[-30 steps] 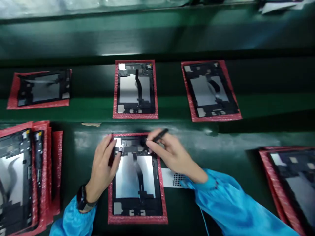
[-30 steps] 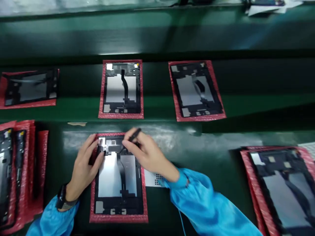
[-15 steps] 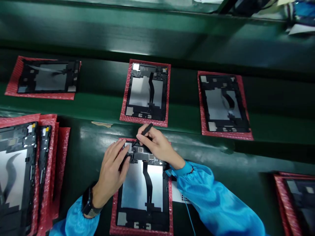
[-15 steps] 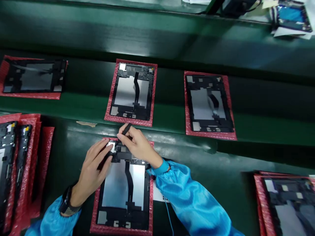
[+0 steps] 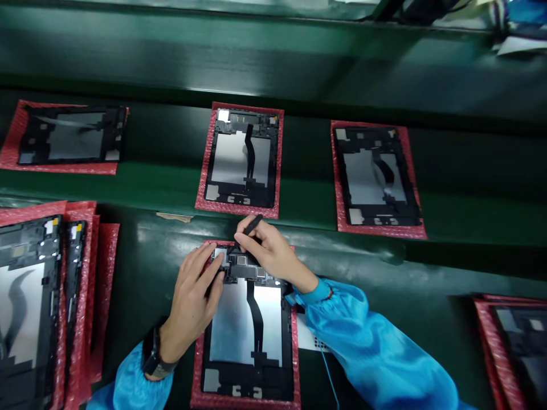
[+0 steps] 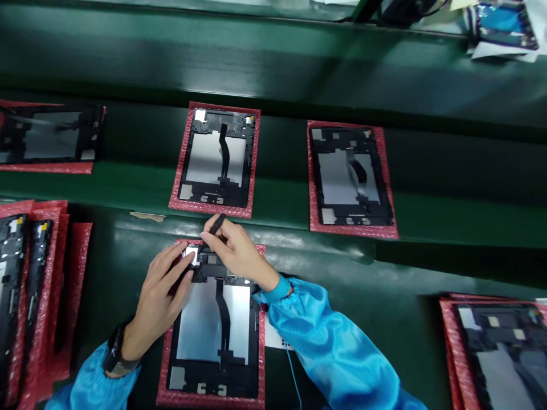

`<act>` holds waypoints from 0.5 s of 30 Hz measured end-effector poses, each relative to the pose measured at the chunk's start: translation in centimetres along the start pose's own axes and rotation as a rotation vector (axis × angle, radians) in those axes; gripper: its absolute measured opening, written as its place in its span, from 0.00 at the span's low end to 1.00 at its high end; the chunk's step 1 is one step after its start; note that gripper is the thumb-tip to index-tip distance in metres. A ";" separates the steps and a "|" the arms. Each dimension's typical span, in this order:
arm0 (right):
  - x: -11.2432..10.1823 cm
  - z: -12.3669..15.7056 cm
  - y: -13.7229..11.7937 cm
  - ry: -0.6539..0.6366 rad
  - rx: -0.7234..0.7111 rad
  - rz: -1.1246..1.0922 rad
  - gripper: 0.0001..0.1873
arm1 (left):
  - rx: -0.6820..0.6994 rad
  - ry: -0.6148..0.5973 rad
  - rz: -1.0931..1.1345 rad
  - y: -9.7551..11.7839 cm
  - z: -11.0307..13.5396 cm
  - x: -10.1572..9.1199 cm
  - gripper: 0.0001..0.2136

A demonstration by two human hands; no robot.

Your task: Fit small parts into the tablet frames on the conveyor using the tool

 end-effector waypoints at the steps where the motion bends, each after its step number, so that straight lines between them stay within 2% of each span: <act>1: -0.2 0.1 0.0 -0.001 -0.002 0.010 0.15 | 0.001 -0.001 -0.002 0.2 0.0 0.1 0.25; 6: -0.9 0.6 -0.3 -0.001 -0.007 0.051 0.15 | 0.019 -0.007 -0.046 1.0 -0.1 0.5 0.27; 11: -1.5 1.1 -0.3 0.008 -0.027 0.094 0.15 | 0.113 -0.059 -0.270 2.9 0.0 1.2 0.29; 15: -2.6 1.9 -1.3 0.101 -0.019 0.026 0.19 | 0.102 -0.138 -0.426 4.7 0.0 1.5 0.28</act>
Point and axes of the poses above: each hand's wrist, its own z-axis away from the middle knuckle, its own x-axis out of the palm, y = z × x, the point moved 4 cm from there along -z, towards the middle knuckle, and after that the axes turned 13 degrees about -z, right-handed, at the moved point
